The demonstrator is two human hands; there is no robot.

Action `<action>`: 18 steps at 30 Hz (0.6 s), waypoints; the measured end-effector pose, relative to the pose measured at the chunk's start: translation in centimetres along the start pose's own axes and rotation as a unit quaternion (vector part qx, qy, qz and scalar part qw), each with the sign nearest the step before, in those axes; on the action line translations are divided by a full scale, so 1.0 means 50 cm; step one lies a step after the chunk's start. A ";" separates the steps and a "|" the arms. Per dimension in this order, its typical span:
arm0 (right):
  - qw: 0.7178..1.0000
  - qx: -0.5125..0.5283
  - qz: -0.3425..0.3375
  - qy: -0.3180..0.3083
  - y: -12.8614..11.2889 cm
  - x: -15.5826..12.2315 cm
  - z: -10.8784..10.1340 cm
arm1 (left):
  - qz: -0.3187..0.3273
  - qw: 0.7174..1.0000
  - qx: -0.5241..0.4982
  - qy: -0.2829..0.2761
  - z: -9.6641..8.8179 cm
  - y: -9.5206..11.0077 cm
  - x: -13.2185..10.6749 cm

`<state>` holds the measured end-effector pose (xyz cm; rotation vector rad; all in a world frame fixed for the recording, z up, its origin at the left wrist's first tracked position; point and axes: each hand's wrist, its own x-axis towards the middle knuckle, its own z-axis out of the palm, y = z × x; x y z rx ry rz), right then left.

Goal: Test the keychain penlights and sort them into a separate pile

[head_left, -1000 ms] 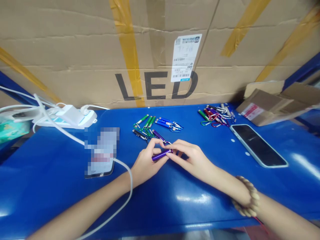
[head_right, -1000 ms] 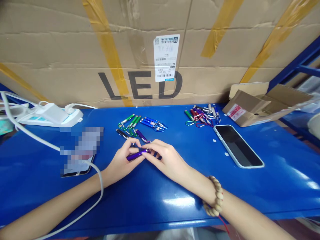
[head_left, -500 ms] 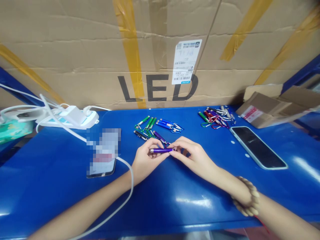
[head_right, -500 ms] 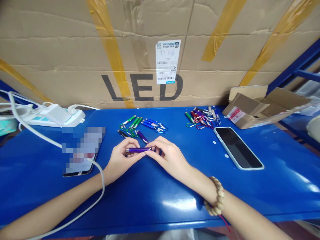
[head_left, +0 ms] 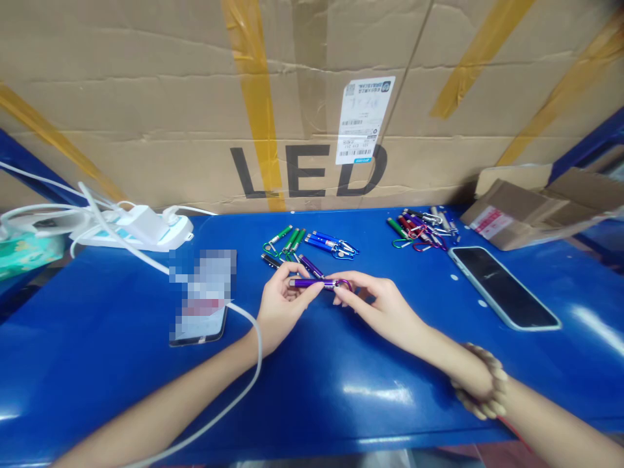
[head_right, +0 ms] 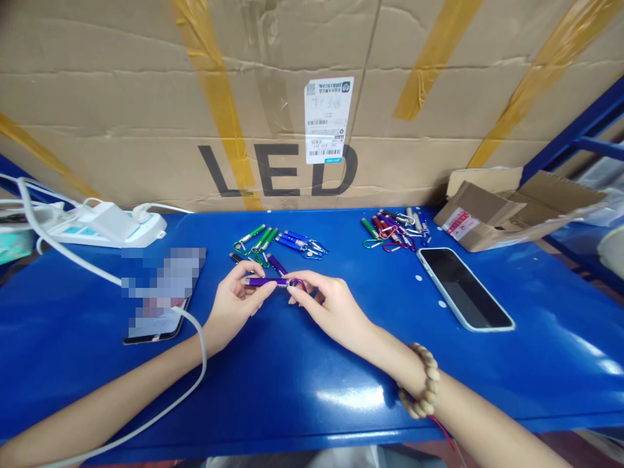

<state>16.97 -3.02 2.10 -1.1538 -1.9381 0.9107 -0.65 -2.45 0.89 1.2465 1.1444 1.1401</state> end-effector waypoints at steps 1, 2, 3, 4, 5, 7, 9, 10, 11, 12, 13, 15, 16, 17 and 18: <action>1.000 0.011 0.008 0.008 0.000 0.000 0.000 | -0.004 1.000 0.003 -0.016 -0.001 0.000 0.000; 0.999 0.022 0.017 0.016 0.001 0.001 0.000 | -0.005 0.999 0.006 -0.032 -0.002 -0.001 -0.001; 0.999 0.030 0.025 0.024 0.002 0.001 0.000 | -0.006 0.999 0.011 -0.047 -0.003 -0.002 -0.001; 0.998 0.035 0.028 0.032 0.003 0.001 0.000 | -0.005 0.998 0.016 -0.059 -0.004 -0.003 -0.001; 0.998 0.038 0.027 0.035 0.005 0.001 0.001 | -0.006 0.997 0.022 -0.070 -0.005 -0.004 -0.001; 0.999 0.038 0.012 0.023 0.008 0.000 0.005 | -0.014 0.995 0.038 -0.088 -0.006 -0.006 -0.001; 1.000 0.026 -0.014 0.001 0.011 -0.001 0.011 | -0.022 0.992 0.055 -0.109 -0.006 -0.006 -0.001; 1.000 0.010 -0.028 -0.008 0.012 -0.002 0.013 | -0.024 0.991 0.060 -0.118 -0.006 -0.005 -0.001; 0.999 -0.011 -0.041 -0.015 0.012 -0.003 0.016 | -0.025 0.990 0.063 -0.125 -0.005 -0.004 -0.002; 0.998 -0.033 -0.053 -0.019 0.012 -0.004 0.018 | -0.026 0.989 0.065 -0.130 -0.005 -0.003 -0.002; 0.996 -0.050 -0.061 -0.026 0.012 -0.005 0.020 | -0.027 0.989 0.065 -0.133 -0.004 -0.001 -0.003; 0.995 -0.057 -0.066 -0.050 0.012 -0.006 0.021 | -0.023 0.988 0.066 -0.134 -0.003 0.000 -0.005; 0.995 -0.048 -0.066 -0.062 0.012 -0.006 0.021 | -0.017 0.988 0.072 -0.135 -0.003 0.001 -0.006; 0.995 -0.034 -0.065 -0.072 0.011 -0.006 0.020 | -0.007 0.988 0.080 -0.135 -0.003 0.001 -0.007; 0.995 -0.021 -0.067 -0.077 0.011 -0.005 0.018 | 0.008 0.987 0.090 -0.130 -0.003 0.002 -0.009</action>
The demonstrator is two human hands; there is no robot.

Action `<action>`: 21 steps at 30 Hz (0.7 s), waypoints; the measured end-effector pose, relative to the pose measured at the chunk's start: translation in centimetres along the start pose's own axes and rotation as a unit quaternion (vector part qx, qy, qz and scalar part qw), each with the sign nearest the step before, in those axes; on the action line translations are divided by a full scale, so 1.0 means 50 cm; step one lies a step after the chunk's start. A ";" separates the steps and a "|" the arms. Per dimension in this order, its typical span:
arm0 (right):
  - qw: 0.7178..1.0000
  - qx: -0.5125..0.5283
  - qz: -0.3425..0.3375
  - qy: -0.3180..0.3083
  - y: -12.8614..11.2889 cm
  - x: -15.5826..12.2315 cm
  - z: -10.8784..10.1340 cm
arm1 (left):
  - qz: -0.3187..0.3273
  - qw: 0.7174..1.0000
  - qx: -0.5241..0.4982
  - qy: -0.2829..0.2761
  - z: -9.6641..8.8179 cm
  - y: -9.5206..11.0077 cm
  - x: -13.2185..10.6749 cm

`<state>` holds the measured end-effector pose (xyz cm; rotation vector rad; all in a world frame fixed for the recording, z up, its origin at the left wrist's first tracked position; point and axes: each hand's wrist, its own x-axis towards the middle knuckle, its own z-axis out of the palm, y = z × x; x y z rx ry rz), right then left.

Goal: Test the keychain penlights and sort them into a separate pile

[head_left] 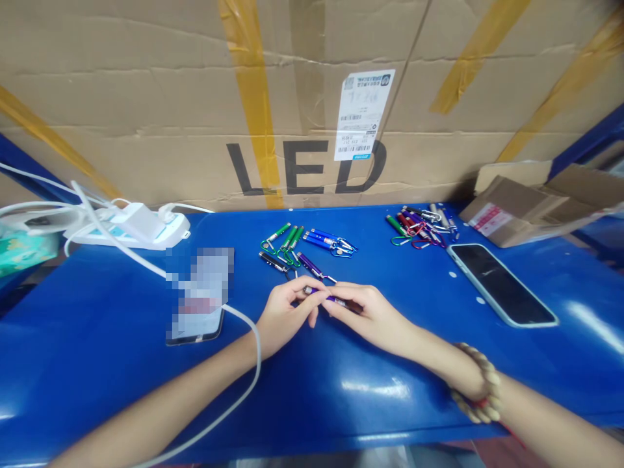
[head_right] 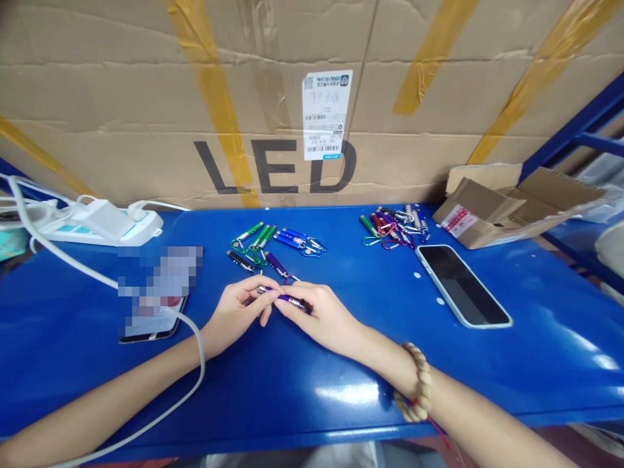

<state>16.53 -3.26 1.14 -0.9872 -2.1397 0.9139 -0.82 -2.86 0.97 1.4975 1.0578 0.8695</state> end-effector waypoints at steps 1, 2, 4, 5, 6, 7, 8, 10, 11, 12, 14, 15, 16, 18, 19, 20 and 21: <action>1.000 0.012 -0.004 0.000 0.000 0.001 -0.002 | 0.015 1.000 0.012 0.013 0.000 0.001 -0.001; 1.000 0.021 -0.006 0.003 -0.001 0.001 -0.003 | 0.031 0.999 0.024 0.034 0.000 0.001 -0.003; 0.999 0.031 -0.007 0.011 -0.001 0.003 -0.006 | 0.052 0.995 0.032 0.081 -0.003 0.000 -0.004; 0.999 0.031 -0.008 0.015 -0.001 0.003 -0.007 | 0.059 0.993 0.028 0.103 -0.005 -0.002 -0.004; 0.999 0.026 -0.010 0.018 -0.001 0.003 -0.007 | 0.066 0.990 0.022 0.120 -0.008 -0.005 -0.004; 1.000 0.018 -0.013 0.019 -0.001 0.003 -0.007 | 0.073 0.989 0.013 0.130 -0.011 -0.009 -0.002; 1.000 0.007 -0.017 0.020 0.000 0.003 -0.006 | 0.082 0.987 0.005 0.136 -0.013 -0.015 -0.001; 0.999 -0.024 -0.016 0.018 0.000 0.002 -0.006 | 0.103 0.985 -0.011 0.137 -0.018 -0.027 0.003; 0.999 -0.041 -0.014 0.016 0.000 0.001 -0.006 | 0.113 0.985 -0.018 0.132 -0.020 -0.032 0.005; 0.998 -0.057 -0.012 0.015 0.001 0.000 -0.006 | 0.123 0.984 -0.024 0.127 -0.021 -0.037 0.007; 0.996 -0.088 -0.013 0.017 0.001 -0.001 -0.007 | 0.142 0.982 -0.033 0.121 -0.021 -0.042 0.008; 0.995 -0.101 -0.014 0.019 0.002 -0.001 -0.008 | 0.148 0.981 -0.038 0.120 -0.021 -0.043 0.008; 0.993 -0.112 -0.013 0.021 0.002 -0.001 -0.009 | 0.151 0.980 -0.042 0.119 -0.021 -0.043 0.008; 0.991 -0.129 -0.011 0.021 0.002 -0.002 -0.010 | 0.150 0.980 -0.047 0.119 -0.020 -0.041 0.008; 0.991 -0.134 -0.012 0.021 0.001 -0.002 -0.010 | 0.148 0.981 -0.049 0.120 -0.020 -0.041 0.008; 0.990 -0.139 -0.014 0.022 0.001 -0.003 -0.010 | 0.145 0.981 -0.050 0.120 -0.019 -0.040 0.008; 0.989 -0.144 -0.018 0.025 0.001 -0.003 -0.010 | 0.143 0.981 -0.051 0.120 -0.019 -0.040 0.008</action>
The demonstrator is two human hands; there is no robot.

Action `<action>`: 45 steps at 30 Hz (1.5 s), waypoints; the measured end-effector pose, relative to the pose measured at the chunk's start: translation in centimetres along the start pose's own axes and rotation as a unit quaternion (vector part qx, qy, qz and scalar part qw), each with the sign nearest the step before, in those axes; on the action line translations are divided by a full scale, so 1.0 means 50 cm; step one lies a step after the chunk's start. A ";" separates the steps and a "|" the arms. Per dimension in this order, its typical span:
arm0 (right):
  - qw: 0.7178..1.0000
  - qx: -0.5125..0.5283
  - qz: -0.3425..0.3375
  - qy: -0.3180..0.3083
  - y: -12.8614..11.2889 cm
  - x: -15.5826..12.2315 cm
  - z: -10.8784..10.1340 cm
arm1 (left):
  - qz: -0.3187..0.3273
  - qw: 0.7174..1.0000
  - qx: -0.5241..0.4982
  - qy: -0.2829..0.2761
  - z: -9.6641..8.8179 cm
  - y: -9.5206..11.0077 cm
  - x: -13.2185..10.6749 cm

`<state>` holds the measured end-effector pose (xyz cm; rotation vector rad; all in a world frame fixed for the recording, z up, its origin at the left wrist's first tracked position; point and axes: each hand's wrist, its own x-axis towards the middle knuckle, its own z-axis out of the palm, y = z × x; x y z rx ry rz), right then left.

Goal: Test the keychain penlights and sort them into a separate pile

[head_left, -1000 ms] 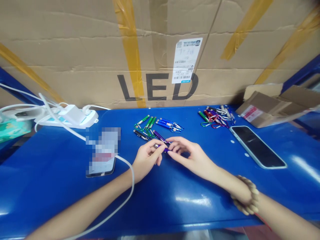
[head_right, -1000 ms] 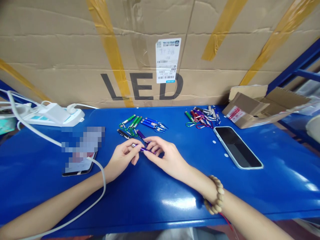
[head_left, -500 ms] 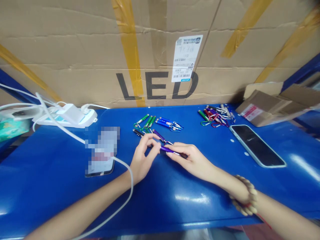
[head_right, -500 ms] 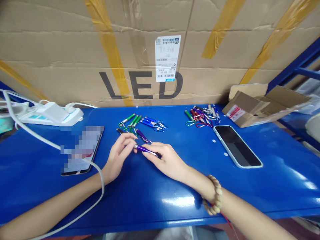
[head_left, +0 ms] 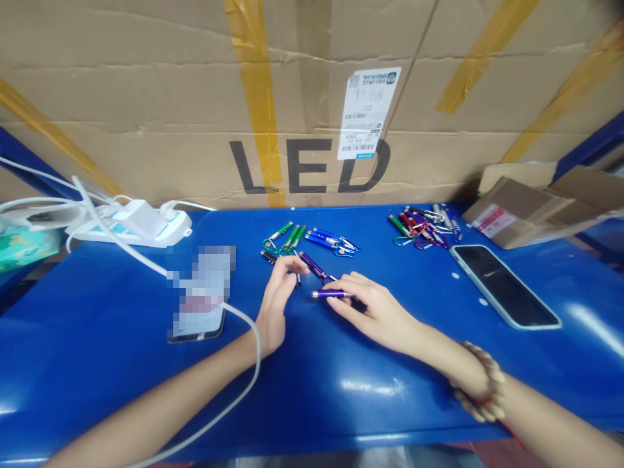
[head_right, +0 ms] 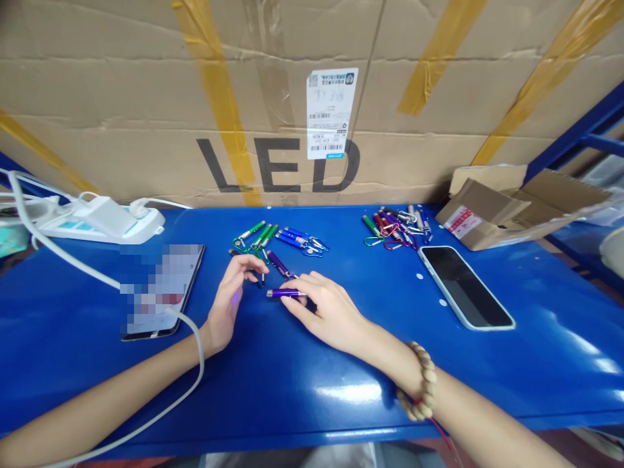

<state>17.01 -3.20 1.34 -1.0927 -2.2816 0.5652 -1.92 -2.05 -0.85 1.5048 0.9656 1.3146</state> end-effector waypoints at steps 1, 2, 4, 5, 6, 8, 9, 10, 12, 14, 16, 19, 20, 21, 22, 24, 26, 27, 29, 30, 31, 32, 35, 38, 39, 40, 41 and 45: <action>1.000 -0.005 -0.004 0.003 0.000 -0.001 0.000 | -0.002 1.000 -0.002 0.001 0.000 -0.001 0.000; 1.000 -0.010 -0.007 0.006 0.000 -0.002 0.001 | -0.004 1.000 -0.005 0.001 0.000 -0.001 0.001; 1.000 -0.019 -0.009 0.012 0.000 -0.003 0.002 | -0.006 1.000 -0.011 -0.001 0.000 -0.003 0.001; 1.000 -0.022 -0.009 0.013 -0.001 -0.004 0.003 | -0.006 1.000 -0.014 -0.003 -0.001 -0.004 0.001; 1.000 -0.023 -0.008 0.013 -0.001 -0.004 0.003 | -0.005 1.000 -0.016 -0.006 -0.001 -0.004 0.001; 1.000 -0.020 -0.006 0.009 -0.001 -0.004 0.003 | -0.005 1.000 -0.018 -0.012 -0.001 -0.003 0.000; 1.000 -0.017 -0.005 0.005 -0.001 -0.004 0.004 | -0.007 1.000 -0.018 -0.015 -0.001 -0.002 0.000; 1.000 -0.015 -0.005 0.001 -0.001 -0.004 0.004 | -0.009 1.000 -0.018 -0.018 -0.001 0.000 -0.001; 1.000 -0.014 -0.008 -0.005 -0.001 -0.003 0.005 | -0.013 1.000 -0.018 -0.020 0.000 0.003 -0.001; 1.000 -0.017 -0.014 -0.010 -0.001 -0.004 0.005 | -0.014 1.000 -0.019 -0.020 0.000 0.004 -0.001; 0.999 -0.021 -0.019 -0.014 -0.001 -0.005 0.005 | -0.014 1.000 -0.018 -0.022 0.000 0.004 0.000; 0.999 -0.028 -0.022 -0.016 -0.001 -0.006 0.006 | -0.012 0.999 -0.010 -0.028 -0.002 0.000 0.001; 0.999 -0.029 -0.021 -0.015 -0.001 -0.006 0.006 | -0.011 1.000 -0.007 -0.029 -0.002 -0.001 0.002; 0.999 -0.030 -0.019 -0.013 -0.001 -0.006 0.007 | -0.009 1.000 -0.005 -0.028 -0.002 -0.003 0.002; 0.999 -0.030 -0.015 -0.012 0.000 -0.005 0.007 | -0.008 1.000 -0.002 -0.028 -0.003 -0.004 0.003; 0.999 -0.030 -0.009 -0.014 0.000 -0.005 0.007 | -0.008 1.000 0.001 -0.026 -0.003 -0.005 0.004; 0.999 -0.033 -0.008 -0.019 -0.001 -0.006 0.006 | -0.013 1.000 0.002 -0.026 -0.003 -0.006 0.004; 0.999 -0.035 -0.010 -0.019 -0.002 -0.006 0.005 | -0.015 1.000 0.003 -0.026 -0.002 -0.005 0.004; 0.999 -0.039 -0.015 -0.013 -0.004 -0.006 0.003 | -0.020 0.999 0.006 -0.024 -0.002 -0.004 0.004; 0.999 -0.041 -0.018 -0.009 -0.005 -0.006 0.003 | -0.022 0.999 0.008 -0.024 -0.002 -0.004 0.004; 0.999 -0.043 -0.022 -0.006 -0.006 -0.005 0.002 | -0.023 0.999 0.009 -0.025 -0.002 -0.003 0.004; 0.999 -0.045 -0.025 -0.003 -0.006 -0.005 0.002 | -0.024 0.999 0.009 -0.026 -0.002 -0.002 0.004; 0.999 -0.046 -0.028 -0.003 -0.005 -0.004 0.003 | -0.026 0.999 0.005 -0.029 -0.002 -0.002 0.004; 0.999 -0.044 -0.027 -0.009 -0.004 -0.003 0.004 | -0.035 0.999 0.006 -0.026 -0.002 -0.002 0.006; 0.999 -0.042 -0.028 -0.009 -0.004 -0.003 0.003 | -0.037 0.999 0.006 -0.026 -0.002 -0.002 0.006; 0.999 -0.040 -0.032 -0.008 -0.005 -0.003 0.003 | -0.039 0.999 0.005 -0.026 -0.002 -0.002 0.006; 0.999 -0.038 -0.037 -0.007 -0.005 -0.003 0.002 | -0.039 0.999 0.003 -0.027 -0.001 -0.002 0.006; 0.998 -0.033 -0.054 -0.007 -0.007 -0.003 -0.001 | -0.034 0.999 -0.011 -0.028 0.000 0.000 0.005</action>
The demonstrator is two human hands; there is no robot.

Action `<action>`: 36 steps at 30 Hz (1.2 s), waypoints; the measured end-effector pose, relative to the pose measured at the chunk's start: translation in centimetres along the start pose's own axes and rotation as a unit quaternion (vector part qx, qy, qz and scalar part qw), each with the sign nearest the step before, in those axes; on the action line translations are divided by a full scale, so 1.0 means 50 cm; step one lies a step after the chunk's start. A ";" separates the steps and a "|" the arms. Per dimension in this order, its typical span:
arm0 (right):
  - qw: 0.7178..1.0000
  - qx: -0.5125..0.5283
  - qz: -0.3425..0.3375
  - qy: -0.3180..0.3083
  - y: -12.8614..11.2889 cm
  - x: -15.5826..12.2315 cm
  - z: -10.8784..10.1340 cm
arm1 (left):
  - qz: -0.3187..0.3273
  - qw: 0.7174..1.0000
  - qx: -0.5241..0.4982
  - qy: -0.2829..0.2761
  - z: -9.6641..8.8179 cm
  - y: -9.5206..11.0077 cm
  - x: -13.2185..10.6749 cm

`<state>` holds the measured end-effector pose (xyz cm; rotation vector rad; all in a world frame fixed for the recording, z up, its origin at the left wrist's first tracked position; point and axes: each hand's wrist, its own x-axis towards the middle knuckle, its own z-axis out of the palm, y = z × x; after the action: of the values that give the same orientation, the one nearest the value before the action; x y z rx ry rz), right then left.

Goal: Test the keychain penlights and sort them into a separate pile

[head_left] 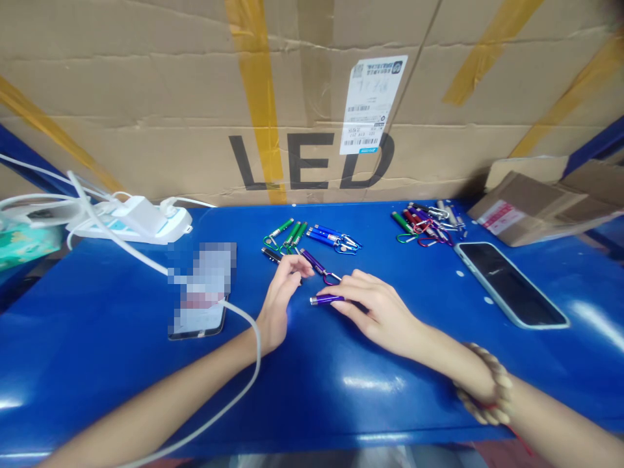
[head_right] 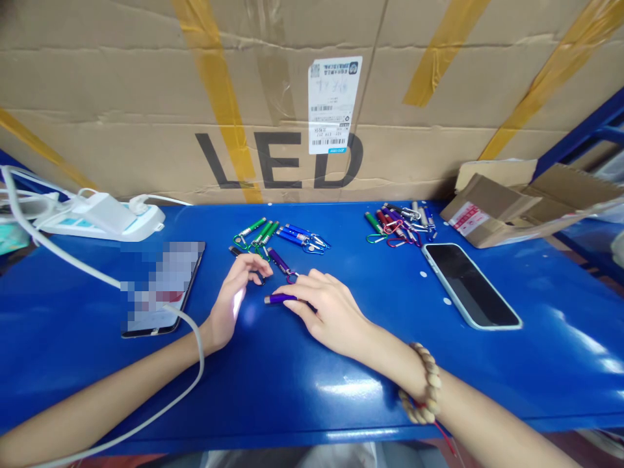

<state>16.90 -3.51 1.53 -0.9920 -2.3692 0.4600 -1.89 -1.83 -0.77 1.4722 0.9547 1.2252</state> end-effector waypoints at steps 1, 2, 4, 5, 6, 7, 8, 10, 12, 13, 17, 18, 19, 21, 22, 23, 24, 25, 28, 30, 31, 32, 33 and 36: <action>1.000 -0.001 0.001 0.001 0.000 0.000 0.000 | -0.002 1.000 -0.003 -0.001 0.000 0.001 -0.001; 1.000 -0.001 0.003 0.002 0.001 0.000 0.001 | -0.006 1.000 -0.005 -0.002 0.001 0.002 -0.001; 1.000 0.002 0.009 0.005 0.002 -0.001 0.002 | -0.013 1.000 -0.008 -0.006 0.001 0.003 -0.001; 1.000 0.004 0.014 0.005 0.002 -0.001 0.003 | -0.013 1.000 -0.009 -0.007 0.001 0.003 -0.002; 1.000 0.005 0.020 0.004 0.002 -0.001 0.003 | -0.012 1.000 -0.008 -0.009 0.001 0.003 -0.002; 1.000 0.006 0.027 0.002 0.001 0.000 0.002 | -0.010 1.000 -0.006 -0.009 0.001 0.003 -0.001; 0.999 0.007 0.032 0.000 0.000 0.000 0.002 | -0.010 1.000 -0.003 -0.008 0.001 0.002 -0.001; 0.999 0.006 0.040 -0.004 -0.002 0.001 0.000 | -0.015 1.000 -0.002 -0.005 0.001 0.002 -0.002; 0.999 0.004 0.041 -0.004 -0.004 0.001 -0.001 | -0.021 1.000 -0.002 -0.003 0.001 0.003 -0.002; 0.999 0.003 0.039 -0.002 -0.004 0.001 -0.002 | -0.021 1.000 -0.003 -0.004 0.001 0.003 -0.002; 0.999 0.001 0.032 0.001 -0.003 -0.001 -0.001 | -0.020 1.000 -0.002 -0.008 0.001 0.001 -0.002; 0.999 0.000 0.032 0.001 -0.002 -0.001 0.000 | -0.019 1.000 -0.001 -0.006 0.001 0.001 -0.001; 0.999 -0.002 0.033 0.002 -0.002 -0.002 0.000 | -0.019 1.000 0.000 -0.003 0.001 0.000 -0.001; 0.999 -0.005 0.032 0.007 -0.001 -0.002 0.001 | -0.018 1.000 -0.001 -0.003 0.001 0.001 -0.001; 1.000 -0.005 0.028 0.009 0.000 -0.002 0.001 | -0.017 1.000 -0.003 -0.006 0.001 0.002 -0.001; 1.000 -0.004 0.026 0.011 0.000 -0.002 0.001 | -0.018 1.000 -0.004 -0.008 0.002 0.003 -0.001; 1.000 -0.002 0.023 0.013 0.000 -0.002 0.001 | -0.020 1.000 -0.006 -0.010 0.002 0.005 -0.001; 1.000 0.000 0.021 0.013 0.000 -0.001 0.001 | -0.023 1.000 -0.006 -0.012 0.002 0.006 -0.001; 1.000 0.001 0.026 0.008 -0.001 -0.001 0.002 | -0.029 0.999 -0.006 -0.015 0.003 0.009 -0.002; 1.000 -0.002 0.030 0.004 -0.001 -0.001 0.002 | -0.026 1.000 -0.001 -0.013 0.003 0.008 -0.002; 1.000 -0.003 0.031 0.003 -0.001 -0.001 0.003 | -0.025 1.000 0.001 -0.014 0.003 0.007 -0.001; 1.000 -0.003 0.030 0.004 -0.002 -0.001 0.003 | -0.025 1.000 0.003 -0.014 0.002 0.007 -0.001; 1.000 -0.003 0.029 0.004 -0.002 -0.001 0.003 | -0.026 1.000 0.004 -0.014 0.002 0.006 -0.001; 0.999 0.000 0.035 0.003 -0.002 0.000 0.001 | -0.028 0.999 0.003 -0.017 0.002 0.006 0.000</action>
<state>16.84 -3.58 1.52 -1.0770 -2.3348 0.4811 -1.79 -1.94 -0.48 1.4571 0.9710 1.1549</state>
